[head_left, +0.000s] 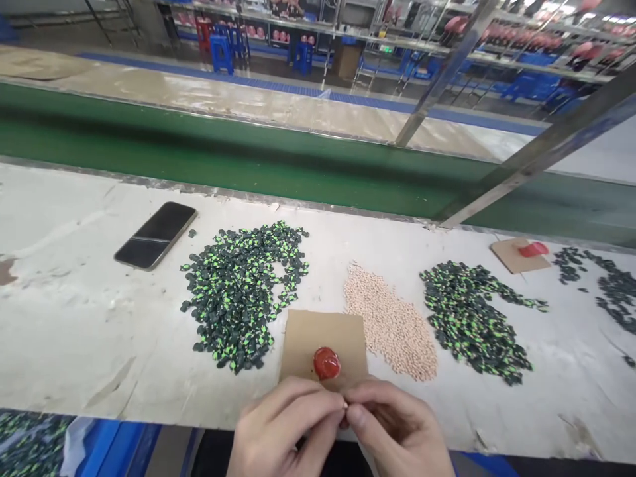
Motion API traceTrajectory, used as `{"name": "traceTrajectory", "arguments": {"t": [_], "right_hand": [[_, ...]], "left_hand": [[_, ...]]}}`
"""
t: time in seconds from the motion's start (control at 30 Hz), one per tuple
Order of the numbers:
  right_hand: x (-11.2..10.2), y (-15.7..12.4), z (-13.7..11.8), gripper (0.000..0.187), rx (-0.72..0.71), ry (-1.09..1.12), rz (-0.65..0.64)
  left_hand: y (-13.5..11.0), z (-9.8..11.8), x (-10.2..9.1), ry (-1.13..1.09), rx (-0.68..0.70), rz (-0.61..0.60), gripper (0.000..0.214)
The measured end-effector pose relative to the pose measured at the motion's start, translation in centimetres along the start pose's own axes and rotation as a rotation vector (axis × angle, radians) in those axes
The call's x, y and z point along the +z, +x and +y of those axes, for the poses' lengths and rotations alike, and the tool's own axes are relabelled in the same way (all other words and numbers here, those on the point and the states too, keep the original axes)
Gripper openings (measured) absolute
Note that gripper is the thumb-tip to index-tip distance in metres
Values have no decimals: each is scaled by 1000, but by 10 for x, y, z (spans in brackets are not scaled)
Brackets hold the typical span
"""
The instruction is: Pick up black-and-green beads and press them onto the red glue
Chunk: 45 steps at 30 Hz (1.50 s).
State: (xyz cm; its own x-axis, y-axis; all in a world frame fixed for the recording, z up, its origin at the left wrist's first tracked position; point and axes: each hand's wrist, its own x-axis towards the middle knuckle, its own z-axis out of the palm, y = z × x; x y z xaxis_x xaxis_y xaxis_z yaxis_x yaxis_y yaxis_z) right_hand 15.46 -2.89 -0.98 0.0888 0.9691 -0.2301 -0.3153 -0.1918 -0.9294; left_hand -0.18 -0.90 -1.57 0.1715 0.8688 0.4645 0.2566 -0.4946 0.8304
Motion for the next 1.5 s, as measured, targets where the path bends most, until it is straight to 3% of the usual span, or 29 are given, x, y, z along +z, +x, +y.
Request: {"name": "traceTrajectory", "arguments": {"t": [0.1,0.3,0.43,0.5,0.63,0.73,1.27,1.37,1.5], "right_hand": [[-5,2,8,4,-74,-45,-92],[-5,-6,12,8,-36,-102,-52],[-12,-11,8,13,-54,-291,-49],[-18,-10,5,10,-130,-449,-64],[-27,1,4,14,-366,-816,49],[-26,9,6,19,-455,-934,48],[-20,10,9,22,-489,-980,2],[-20,4,5,19,-410,-902,56],[-20,-2,-6,12,-240,-685,68]], "left_hand": [[-9,-2,1,34,6,25,22],[-22,-6,7,101,6,46,20],[-26,-9,11,24,1,23,21],[-25,-12,9,-23,-35,13,19],[-18,-19,1,-36,-141,31,25],[-13,-23,-2,-41,-201,-3,26],[-9,-32,0,-47,-261,-8,25],[-9,-29,-4,-82,-314,35,28],[-1,-14,-5,-252,-512,91,28]]}}
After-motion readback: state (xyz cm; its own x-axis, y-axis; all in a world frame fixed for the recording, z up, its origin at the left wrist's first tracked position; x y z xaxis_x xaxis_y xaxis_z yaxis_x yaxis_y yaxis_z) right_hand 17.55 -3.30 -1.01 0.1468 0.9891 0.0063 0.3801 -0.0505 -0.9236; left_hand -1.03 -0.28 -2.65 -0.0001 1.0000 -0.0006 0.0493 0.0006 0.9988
